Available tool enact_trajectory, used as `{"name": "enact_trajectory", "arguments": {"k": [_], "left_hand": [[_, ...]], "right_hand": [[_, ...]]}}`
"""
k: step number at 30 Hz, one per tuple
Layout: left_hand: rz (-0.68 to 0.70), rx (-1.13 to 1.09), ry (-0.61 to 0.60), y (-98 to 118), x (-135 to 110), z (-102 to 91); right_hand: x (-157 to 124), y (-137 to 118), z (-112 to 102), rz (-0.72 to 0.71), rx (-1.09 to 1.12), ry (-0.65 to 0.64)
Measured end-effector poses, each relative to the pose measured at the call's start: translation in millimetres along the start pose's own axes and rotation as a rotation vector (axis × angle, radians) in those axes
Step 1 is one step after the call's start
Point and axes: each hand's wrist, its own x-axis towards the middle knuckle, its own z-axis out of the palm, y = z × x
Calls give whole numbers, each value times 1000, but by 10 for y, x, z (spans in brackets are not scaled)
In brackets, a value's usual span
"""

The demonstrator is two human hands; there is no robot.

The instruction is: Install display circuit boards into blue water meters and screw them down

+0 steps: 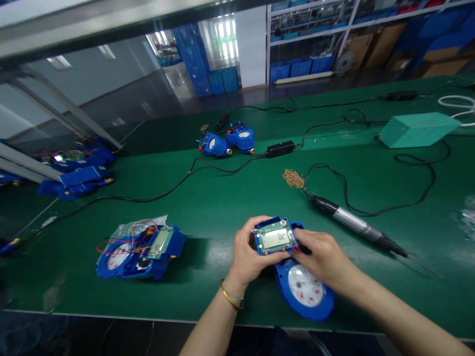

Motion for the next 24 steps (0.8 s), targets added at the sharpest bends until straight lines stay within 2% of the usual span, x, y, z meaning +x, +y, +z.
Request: {"name": "enact_trajectory", "arguments": {"k": [7,11,13,18,24], "left_hand": [[32,-7,22,-19,-5,64],[12,-12,24,-41,-16,72],[-2,-17,22,-44,-16,70],[-22,-37,-43,7,45,29],[31,74,-173,28,151,0]], "right_hand": [[-24,8,-37,-37,-26,-14],[46,147,-115,-146,52,-154],[91,206,-138,-175,67,-184],[117,228,-141,-147,17,-131],[36,221,-133,-15,-50,-31]]}}
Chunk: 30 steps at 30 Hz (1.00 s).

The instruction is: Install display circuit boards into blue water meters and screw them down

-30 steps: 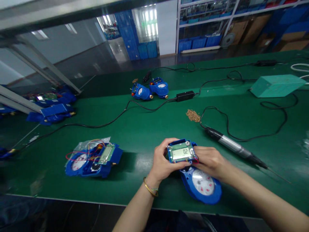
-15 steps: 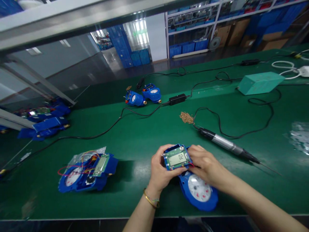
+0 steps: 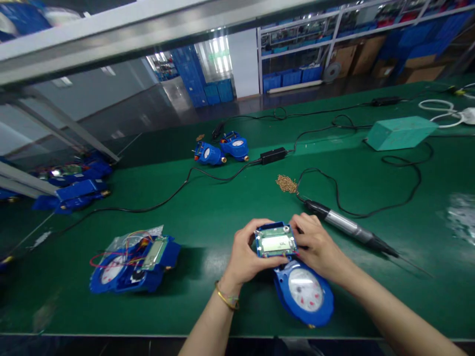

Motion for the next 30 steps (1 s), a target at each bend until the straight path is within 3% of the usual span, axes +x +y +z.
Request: {"name": "enact_trajectory", "arguments": {"k": [4,9,12,17,22,30], "left_hand": [[84,-19,-21,-11,23,58],[242,101,-51,44,-11,140],[334,194,-20,47,-78,174],[462,304,50,-16,-268,229],[455,278,126,-89,-443,244],[430,407,42,5,-436,148]], "right_hand": [[-33,60,15,100,108,4],[-70,105,63,253,533,-106],[-76,79,62,305,636,-122],[-110,4,37,263,545,-72],[-208,-68,85,303,407,-74],[-390,-246,101,360,326,-30]]}}
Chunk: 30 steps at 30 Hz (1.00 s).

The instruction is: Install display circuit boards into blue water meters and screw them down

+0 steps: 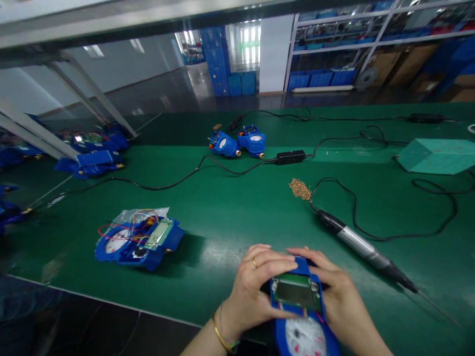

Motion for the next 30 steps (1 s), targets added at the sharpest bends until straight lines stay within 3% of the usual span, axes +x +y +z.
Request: {"name": "enact_trajectory", "arguments": {"k": [6,13,22,30], "left_hand": [[-17,-126,24,53,-75,68],[-58,-151,124,43,-210,102],[-124,-132,-7,95,-11,7],[-163,-171,-39,61,-4,92]], "right_hand": [[-150,-30,-2,-48,-66,-7],[-138,-158,28,-14,-52,73],[-160,-106,43,-24,-21,38],[-135,-151,23,-16,7,74]]}}
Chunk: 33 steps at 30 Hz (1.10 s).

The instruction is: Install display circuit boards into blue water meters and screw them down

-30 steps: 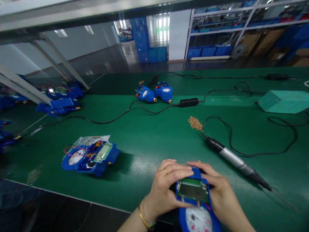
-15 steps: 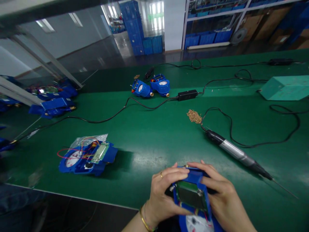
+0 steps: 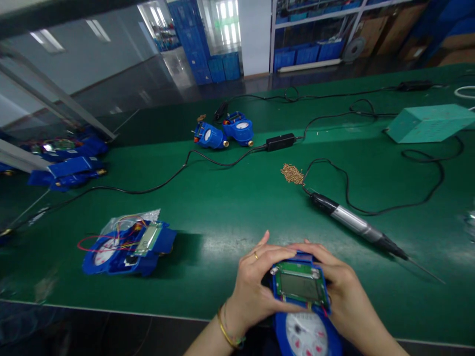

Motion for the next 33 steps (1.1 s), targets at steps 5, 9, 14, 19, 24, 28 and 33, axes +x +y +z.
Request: {"name": "enact_trajectory", "arguments": {"k": [5,9,14,19,24,28,33], "left_hand": [[-92,10,-87,54,56,-41],[-231,-77,-123,95,99,-60],[-230,-109,-128,100,143,-51],[-219,-74,-168,124,178,-53],[-255,-55,-124,179,170,-33],[-274,-67,-80,153,136,-19],[-271,-62,-42,103,110,-23]], "right_hand": [[24,-59,39,-6,27,54],[-21,-68,97,63,37,90],[-128,-40,156,128,-51,250],[-125,-36,79,205,67,142],[-152,-15,-14,244,82,32],[-192,-23,-6,173,24,109],[-184,-57,7,105,-60,127]]}}
